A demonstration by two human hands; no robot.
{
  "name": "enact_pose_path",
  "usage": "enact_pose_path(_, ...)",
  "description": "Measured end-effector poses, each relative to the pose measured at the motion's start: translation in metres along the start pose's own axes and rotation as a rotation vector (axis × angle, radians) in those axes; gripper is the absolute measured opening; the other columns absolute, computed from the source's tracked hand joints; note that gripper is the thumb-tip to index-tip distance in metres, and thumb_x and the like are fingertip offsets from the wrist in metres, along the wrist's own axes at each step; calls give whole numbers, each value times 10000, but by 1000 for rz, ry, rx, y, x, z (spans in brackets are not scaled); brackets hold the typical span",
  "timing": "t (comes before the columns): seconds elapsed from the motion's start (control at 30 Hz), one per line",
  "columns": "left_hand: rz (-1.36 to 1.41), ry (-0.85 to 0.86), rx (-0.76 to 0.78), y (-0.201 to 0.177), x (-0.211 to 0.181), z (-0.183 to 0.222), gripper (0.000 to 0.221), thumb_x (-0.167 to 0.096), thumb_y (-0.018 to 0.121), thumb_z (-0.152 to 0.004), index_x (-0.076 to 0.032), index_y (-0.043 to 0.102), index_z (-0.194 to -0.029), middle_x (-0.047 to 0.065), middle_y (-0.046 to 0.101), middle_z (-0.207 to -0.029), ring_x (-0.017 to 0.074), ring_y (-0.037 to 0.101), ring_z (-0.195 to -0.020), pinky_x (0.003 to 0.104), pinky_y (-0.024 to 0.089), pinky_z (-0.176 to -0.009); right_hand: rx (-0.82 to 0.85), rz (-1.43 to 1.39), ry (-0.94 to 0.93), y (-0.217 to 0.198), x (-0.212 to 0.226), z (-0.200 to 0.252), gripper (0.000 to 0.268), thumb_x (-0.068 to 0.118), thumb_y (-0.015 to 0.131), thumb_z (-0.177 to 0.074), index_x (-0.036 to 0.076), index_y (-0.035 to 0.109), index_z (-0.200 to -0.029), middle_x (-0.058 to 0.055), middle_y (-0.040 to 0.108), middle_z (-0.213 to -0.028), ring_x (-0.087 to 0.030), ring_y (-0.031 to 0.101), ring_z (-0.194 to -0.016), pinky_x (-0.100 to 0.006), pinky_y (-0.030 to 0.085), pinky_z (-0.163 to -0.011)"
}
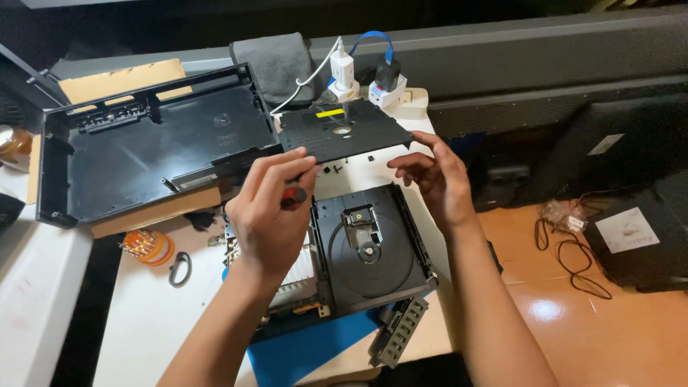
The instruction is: Disassembling a game console to access internal components using a screwdriver
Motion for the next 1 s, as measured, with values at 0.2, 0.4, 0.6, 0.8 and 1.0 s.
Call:
enact_pose_path(0.2, -113, 61, 86, 26, -6, 21, 106, -137, 826, -883, -215, 774, -932, -78, 760, -983, 156, 734, -691, 258, 586, -641, -19, -123, -9, 4, 8, -1, 727, 626, 454, -992, 53, 482, -1438, -146, 706, -1007, -234, 717, -902, -296, 560, -803)
enact_pose_path(0.4, -105, 86, 261, 28, -4, 32, 140, -167, 785, -899, -226, 732, -1015, -52, 730, -1152, 227, 756, -719, 320, 596, -633, -145, -266, 35, 4, 3, 0, 229, 192, 644, -976, 4, 612, -1104, -117, 654, -858, -294, 743, -702, -362, 646, -711)
enact_pose_path(0.6, 128, -93, 172, 18, -16, 26, 212, -145, 826, -878, -116, 752, -1074, 76, 733, -1231, 302, 757, -770, 401, 602, -628, -219, -342, 128, 13, 17, 4, 342, 42, 636, -944, 118, 593, -1275, -77, 711, -984, -167, 752, -716, -252, 671, -656)
enact_pose_path(0.8, 694, -1035, 254, 0, 2, 17, 460, -175, 762, -908, -44, 667, -1339, 128, 786, -859, 62, 559, -653, 191, 499, -565, -94, -373, 131, 1, 0, 2, 471, -11, 666, -890, 80, 561, -1340, -152, 740, -1033, -249, 775, -734, -286, 680, -565)
enact_pose_path(1.0, 812, -1174, 208, 5, 19, 45, 203, -76, 801, -883, -35, 783, -1081, 47, 598, -639, 59, 454, -502, 212, 390, -418, -42, -192, 144, 9, -14, 0, 394, 19, 680, -900, -16, 579, -1279, -143, 737, -922, -205, 742, -681, -294, 664, -558)
Point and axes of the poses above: each hand's wrist, its own z-axis away from the middle knuckle, its own y-axis out of the palm, x = y × z, the point moved 3 cm from there along -z, towards the middle knuckle
